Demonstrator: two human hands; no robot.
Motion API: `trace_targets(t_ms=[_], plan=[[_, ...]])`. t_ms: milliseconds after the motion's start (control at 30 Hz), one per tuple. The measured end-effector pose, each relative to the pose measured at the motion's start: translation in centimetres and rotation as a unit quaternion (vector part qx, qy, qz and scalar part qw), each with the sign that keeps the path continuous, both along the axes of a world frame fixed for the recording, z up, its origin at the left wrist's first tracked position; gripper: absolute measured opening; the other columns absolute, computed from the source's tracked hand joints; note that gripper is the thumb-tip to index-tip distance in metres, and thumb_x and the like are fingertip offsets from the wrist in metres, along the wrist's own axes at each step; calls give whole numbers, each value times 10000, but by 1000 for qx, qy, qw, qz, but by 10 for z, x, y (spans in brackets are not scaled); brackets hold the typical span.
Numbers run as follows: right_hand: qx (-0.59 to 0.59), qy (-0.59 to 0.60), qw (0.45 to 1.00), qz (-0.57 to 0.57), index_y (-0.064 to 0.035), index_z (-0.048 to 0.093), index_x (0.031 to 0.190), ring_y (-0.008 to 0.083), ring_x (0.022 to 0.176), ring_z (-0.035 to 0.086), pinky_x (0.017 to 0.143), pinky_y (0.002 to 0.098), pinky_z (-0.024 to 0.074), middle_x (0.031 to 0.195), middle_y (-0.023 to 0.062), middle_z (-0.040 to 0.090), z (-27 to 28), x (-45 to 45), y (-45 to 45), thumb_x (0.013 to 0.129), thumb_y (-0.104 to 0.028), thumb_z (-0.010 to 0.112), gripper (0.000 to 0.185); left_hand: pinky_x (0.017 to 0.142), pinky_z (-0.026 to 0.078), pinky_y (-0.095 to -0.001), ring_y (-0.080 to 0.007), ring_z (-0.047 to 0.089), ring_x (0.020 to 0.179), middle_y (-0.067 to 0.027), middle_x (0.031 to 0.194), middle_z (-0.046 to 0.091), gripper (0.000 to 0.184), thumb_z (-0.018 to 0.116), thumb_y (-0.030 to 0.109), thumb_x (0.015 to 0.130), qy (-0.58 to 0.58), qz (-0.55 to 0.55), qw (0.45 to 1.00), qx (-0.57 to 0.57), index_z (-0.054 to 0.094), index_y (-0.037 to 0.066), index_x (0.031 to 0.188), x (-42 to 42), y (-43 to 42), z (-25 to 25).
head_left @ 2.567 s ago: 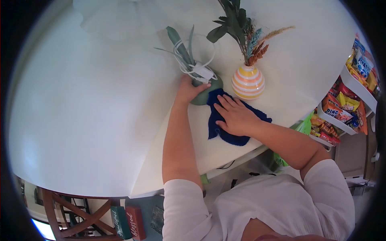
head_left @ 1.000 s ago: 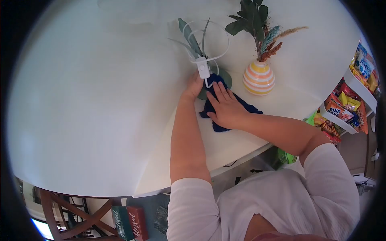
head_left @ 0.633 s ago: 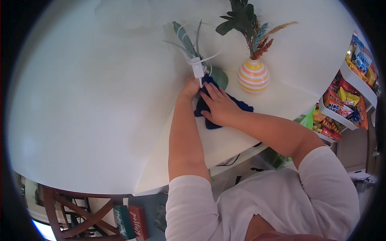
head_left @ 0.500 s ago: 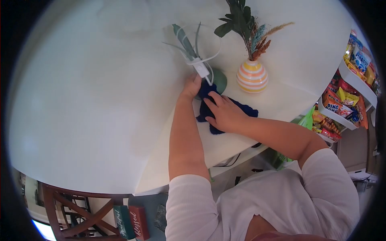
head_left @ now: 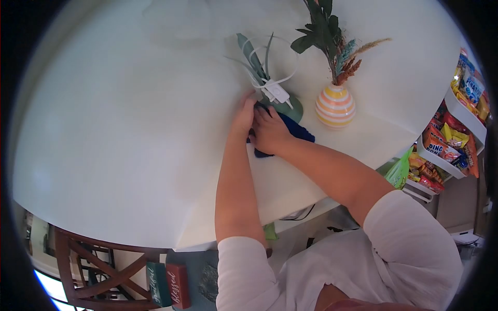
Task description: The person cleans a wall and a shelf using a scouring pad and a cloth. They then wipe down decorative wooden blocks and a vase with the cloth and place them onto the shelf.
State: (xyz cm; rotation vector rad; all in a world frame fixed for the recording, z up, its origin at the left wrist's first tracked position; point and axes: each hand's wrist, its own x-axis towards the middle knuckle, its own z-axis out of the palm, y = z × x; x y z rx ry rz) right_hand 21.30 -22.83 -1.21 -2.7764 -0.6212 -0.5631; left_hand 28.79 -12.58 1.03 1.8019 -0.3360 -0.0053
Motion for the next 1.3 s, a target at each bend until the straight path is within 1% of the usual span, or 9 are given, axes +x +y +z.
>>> trace_targets(t_ms=[333, 600, 733, 833, 933, 1033, 1133, 1233, 1300], plan=[[-52, -3, 995, 84, -8, 410, 1362, 285, 1384, 250, 1129, 504, 142, 1449, 149, 365, -3, -31, -33, 910, -373, 450, 582, 1069, 303, -403, -364, 405, 1287, -228, 1368, 449, 523, 407, 337, 914, -118, 40, 979, 164, 454, 35, 1339, -17, -13, -16], [-62, 77, 974, 202, -88, 396, 1395, 259, 1378, 294, 1125, 451, 203, 1484, 119, 327, -11, -121, -108, 940, -397, 431, 551, 1119, 134, -526, -333, 306, 1362, -200, 1406, 415, 641, 321, 523, 952, -70, 38, 953, 291, 392, 61, 1391, -16, -18, -24], [-66, 116, 976, 174, -110, 427, 1370, 224, 1383, 290, 1115, 439, 241, 1473, 94, 353, -2, -149, -148, 942, -384, 444, 509, 1115, 111, -554, -322, 273, 1382, -195, 1430, 386, 660, 311, 543, 951, -100, 37, 937, 333, 357, 77, 1415, -24, -20, -22], [-66, 108, 982, 142, -103, 457, 1345, 233, 1357, 338, 1108, 427, 260, 1453, 96, 385, 1, -160, -193, 938, -358, 466, 481, 1104, 131, -567, -341, 301, 1362, -197, 1408, 411, 649, 348, 515, 954, -129, 49, 936, 324, 348, 52, 1408, -22, -18, -30], [-55, 88, 990, 93, -93, 499, 1307, 247, 1325, 385, 1095, 421, 284, 1412, 107, 438, -3, -166, -242, 925, -332, 493, 451, 1037, 293, -552, -368, 435, 1248, -205, 1252, 544, 551, 430, 443, 946, -227, 93, 918, 311, 471, 10, 1284, -22, -17, -42], [-9, 96, 995, 15, -79, 535, 1265, 260, 1302, 411, 1081, 425, 304, 1374, 108, 478, -5, -170, -285, 913, -306, 508, 420, 900, 440, -486, -375, 546, 1080, -199, 1033, 629, 441, 515, 377, 918, -208, 141, 879, 406, 556, -20, 1105, -52, -15, -24], [0, 55, 992, -115, -83, 555, 1245, 253, 1278, 430, 1041, 432, 329, 1345, 96, 507, -21, -158, -315, 903, -286, 514, 400, 811, 485, -433, -370, 585, 986, -197, 906, 642, 422, 561, 385, 891, -239, 151, 778, 561, 585, -21, 1005, -101, -41, 12], [-33, 58, 978, -196, -94, 559, 1247, 241, 1250, 446, 991, 433, 343, 1341, 82, 512, -7, -153, -290, 897, -271, 518, 394, 822, 481, -426, -370, 584, 975, -219, 922, 625, 490, 598, 426, 869, -182, 0, 888, 423, 572, -36, 1032, -129, -83, 45], [-39, 41, 981, -187, -103, 554, 1257, 228, 1241, 448, 965, 433, 341, 1344, 77, 510, -13, -146, -283, 898, -285, 517, 404, 860, 474, -425, -374, 577, 1022, -246, 1006, 614, 591, 665, 463, 811, -242, -28, 924, 295, 554, -43, 1094, -121, -113, 42]])
